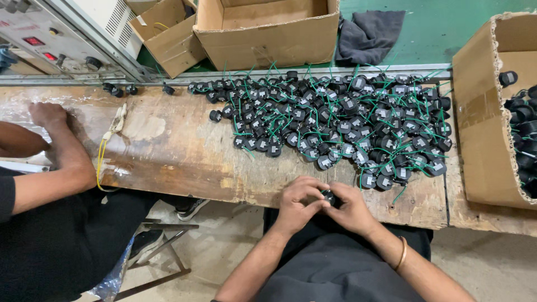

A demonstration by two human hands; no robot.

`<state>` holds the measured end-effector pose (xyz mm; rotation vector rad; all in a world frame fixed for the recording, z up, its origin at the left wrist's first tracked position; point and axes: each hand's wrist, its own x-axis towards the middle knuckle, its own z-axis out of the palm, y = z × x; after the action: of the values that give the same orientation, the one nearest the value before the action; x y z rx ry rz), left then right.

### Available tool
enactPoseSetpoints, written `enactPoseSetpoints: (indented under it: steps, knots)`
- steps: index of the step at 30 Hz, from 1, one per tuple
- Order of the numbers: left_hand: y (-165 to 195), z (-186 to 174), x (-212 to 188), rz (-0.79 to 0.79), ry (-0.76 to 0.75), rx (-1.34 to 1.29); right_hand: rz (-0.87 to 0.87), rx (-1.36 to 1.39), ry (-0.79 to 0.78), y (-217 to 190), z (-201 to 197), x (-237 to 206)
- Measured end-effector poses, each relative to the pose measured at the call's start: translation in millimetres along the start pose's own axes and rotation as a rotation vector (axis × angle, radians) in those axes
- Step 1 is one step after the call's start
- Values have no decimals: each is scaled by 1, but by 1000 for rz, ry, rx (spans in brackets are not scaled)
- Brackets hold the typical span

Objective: The person picks up black plug-shaped components with green wires from the workbench, winds the wire around the component by hand, and places the finished piece into a cardboard box, repeating this with one item at a time.

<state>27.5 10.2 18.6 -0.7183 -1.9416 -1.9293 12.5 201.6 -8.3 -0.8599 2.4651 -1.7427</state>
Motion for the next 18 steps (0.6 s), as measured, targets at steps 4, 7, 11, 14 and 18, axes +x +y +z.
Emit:
enactPoseSetpoints:
  steps: [4,7,11,14,18]
  knots:
    - [-16,12,-12,-399,163,-401,-129,-20,-40,-15,-1,6]
    - [-20,-4,-3,-169,156,-206,-30,82,-41,-25,-3,7]
    - [-28,-28,28,6,163,433,-21,225,-42,-27,-8,9]
    - [-35,-30,42,-189,130,543,49,271,-82,-25,-4,8]
    - [-33,-32,44,-183,285,524,-124,149,-99,-17,-8,3]
